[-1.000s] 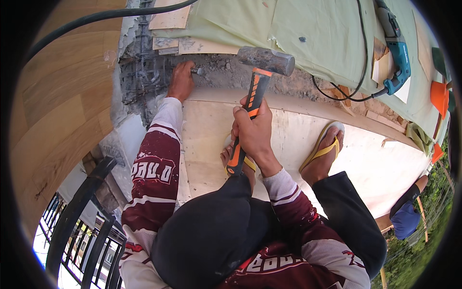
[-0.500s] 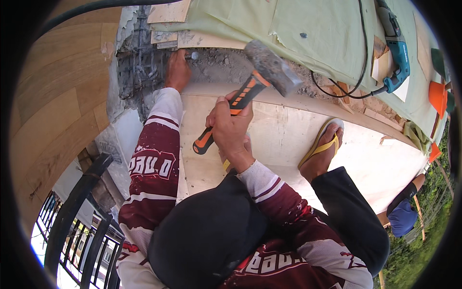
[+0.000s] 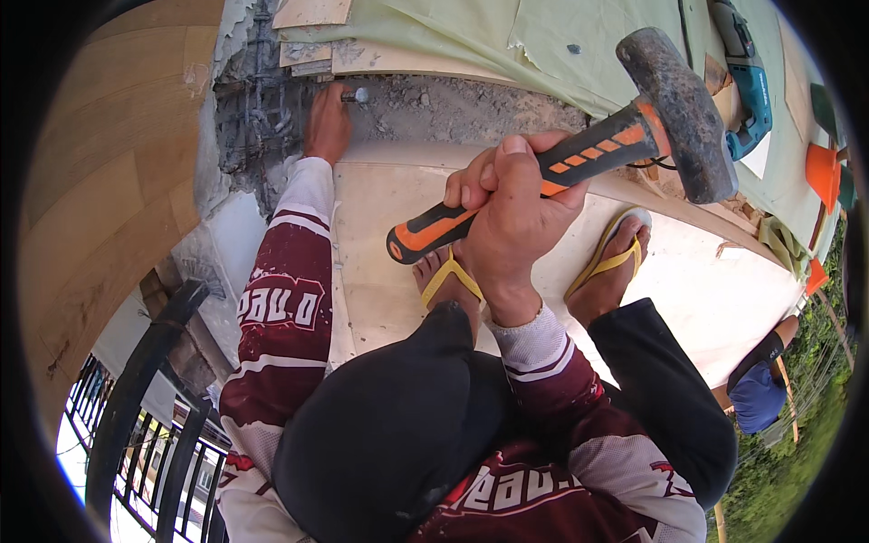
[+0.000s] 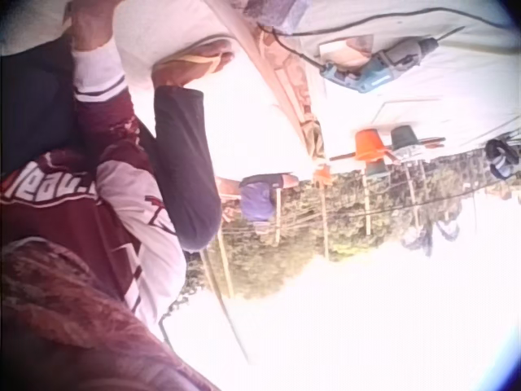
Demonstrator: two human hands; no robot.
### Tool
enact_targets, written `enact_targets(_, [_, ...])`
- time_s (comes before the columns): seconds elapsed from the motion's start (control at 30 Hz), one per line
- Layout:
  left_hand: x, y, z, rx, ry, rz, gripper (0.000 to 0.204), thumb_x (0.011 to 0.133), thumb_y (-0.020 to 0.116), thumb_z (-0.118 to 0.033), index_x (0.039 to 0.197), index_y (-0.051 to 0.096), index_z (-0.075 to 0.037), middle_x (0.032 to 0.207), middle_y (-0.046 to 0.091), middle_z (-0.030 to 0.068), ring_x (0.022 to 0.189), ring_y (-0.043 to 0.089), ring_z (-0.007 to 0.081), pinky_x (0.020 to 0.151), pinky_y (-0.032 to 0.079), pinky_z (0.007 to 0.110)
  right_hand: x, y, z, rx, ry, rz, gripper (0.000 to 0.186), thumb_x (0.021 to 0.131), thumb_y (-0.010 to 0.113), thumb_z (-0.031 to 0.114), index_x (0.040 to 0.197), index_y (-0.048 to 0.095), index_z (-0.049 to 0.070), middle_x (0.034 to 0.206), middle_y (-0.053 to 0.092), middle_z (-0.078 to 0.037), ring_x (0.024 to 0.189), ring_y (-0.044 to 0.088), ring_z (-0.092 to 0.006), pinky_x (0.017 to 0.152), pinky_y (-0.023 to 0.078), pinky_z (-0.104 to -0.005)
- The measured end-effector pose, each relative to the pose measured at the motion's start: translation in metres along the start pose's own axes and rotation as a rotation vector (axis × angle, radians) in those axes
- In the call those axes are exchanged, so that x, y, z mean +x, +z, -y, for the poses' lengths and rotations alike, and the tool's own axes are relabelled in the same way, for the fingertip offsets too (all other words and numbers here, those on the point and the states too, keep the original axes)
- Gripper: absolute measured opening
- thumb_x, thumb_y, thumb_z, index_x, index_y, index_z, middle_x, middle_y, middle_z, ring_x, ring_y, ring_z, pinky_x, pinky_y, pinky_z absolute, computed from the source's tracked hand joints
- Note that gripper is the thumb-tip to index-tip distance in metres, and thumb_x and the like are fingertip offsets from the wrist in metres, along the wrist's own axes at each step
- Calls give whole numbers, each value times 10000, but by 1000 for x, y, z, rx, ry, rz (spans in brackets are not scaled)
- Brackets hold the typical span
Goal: The person uses a hammer and chisel to chip away at the edge of a tiled floor, likely to remove excess material or adjust the fit of the tiles. The person repeatedly strikes the chisel with the hammer along the tile edge.
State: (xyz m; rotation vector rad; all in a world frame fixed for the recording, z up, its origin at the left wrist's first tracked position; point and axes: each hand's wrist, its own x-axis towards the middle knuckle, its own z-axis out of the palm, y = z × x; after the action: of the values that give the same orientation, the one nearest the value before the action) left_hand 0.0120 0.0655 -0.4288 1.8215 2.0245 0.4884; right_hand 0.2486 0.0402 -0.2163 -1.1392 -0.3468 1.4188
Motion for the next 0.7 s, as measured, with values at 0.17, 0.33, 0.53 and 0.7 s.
enact_targets(0.17, [0,0,2,2,-103,43,315,793,561,95,1087,576,-18,1057,634,226,1084,563,421,919,457,485,-12,10,-78,-623,342,242,123,871,567,59,949,496,-5,736,582,-127,629,586,-222,623,485,-394])
enact_targets(0.33, [-3,1,2,-8,-3,6,321,794,557,97,1096,584,-10,1075,630,242,1086,569,434,933,457,486,-16,-9,-54,-574,462,388,153,894,557,61,1013,475,11,687,543,-51,485,525,-132,468,445,-305])
enact_targets(0.53, [1,-1,3,30,-158,-3,300,816,551,75,1103,592,-1,1099,632,245,1089,568,433,945,452,482,-12,5,-37,-209,-39,140,135,929,489,-19,1046,433,20,703,541,-54,453,512,-95,434,464,-281])
enact_targets(0.7, [-8,-4,-1,46,-84,-21,309,816,558,72,1110,591,-16,1101,632,236,1095,568,430,934,460,481,-4,3,-90,-938,372,396,231,865,570,105,1020,477,-38,889,638,-314,824,656,-468,705,507,-460])
